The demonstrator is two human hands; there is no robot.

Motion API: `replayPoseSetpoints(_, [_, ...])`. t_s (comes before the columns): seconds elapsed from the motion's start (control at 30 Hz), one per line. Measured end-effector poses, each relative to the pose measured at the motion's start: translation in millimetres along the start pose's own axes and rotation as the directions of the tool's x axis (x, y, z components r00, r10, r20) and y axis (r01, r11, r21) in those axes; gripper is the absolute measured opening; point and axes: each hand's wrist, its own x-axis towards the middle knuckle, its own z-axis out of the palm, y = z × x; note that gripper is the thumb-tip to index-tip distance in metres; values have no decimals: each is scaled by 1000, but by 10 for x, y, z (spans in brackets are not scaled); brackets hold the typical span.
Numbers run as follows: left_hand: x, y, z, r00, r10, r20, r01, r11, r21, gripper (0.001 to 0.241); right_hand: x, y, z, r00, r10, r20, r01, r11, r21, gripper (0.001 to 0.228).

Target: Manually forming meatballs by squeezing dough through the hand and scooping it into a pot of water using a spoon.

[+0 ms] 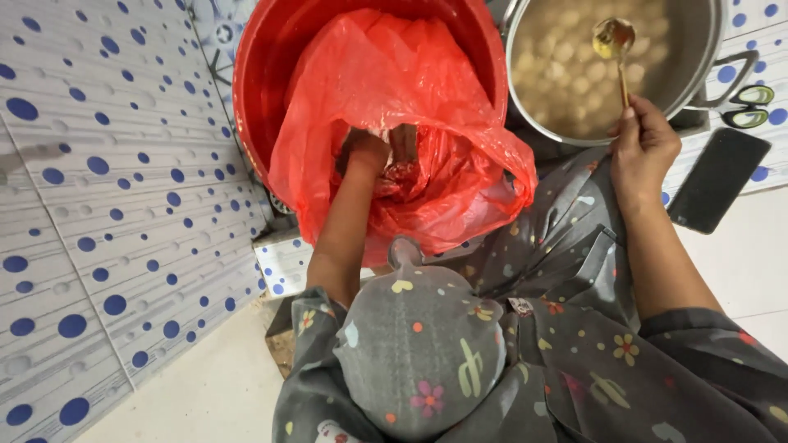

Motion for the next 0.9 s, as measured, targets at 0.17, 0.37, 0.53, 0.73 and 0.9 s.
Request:
replayPoseSetpoints(0.17, [-347,-24,-165,979,-199,-50,169,920,-354,39,11,79,-7,999,7,-33,-7,1000,-2,23])
replayPoseSetpoints(0.37, [-1538,-65,-553,858,-25,-512,-470,361,-805,44,69,246,5,999,-27,-29,28,998,56,25])
replayPoseSetpoints(0.53, [-1098,40,264,830,-234,-506,-553,-456,-697,27,89,203,-5,998,-60,-9,60,998,27,25])
replayPoseSetpoints(0.73, [-978,182,414,798,-485,-358,-600,-690,-404,38,106,257,-22,998,-54,25,53,998,19,25])
replayPoseSetpoints(0.9, [-1265,251,216,777,-420,-469,-547,-818,-175,55,127,389,-57,997,-66,41,63,996,67,25])
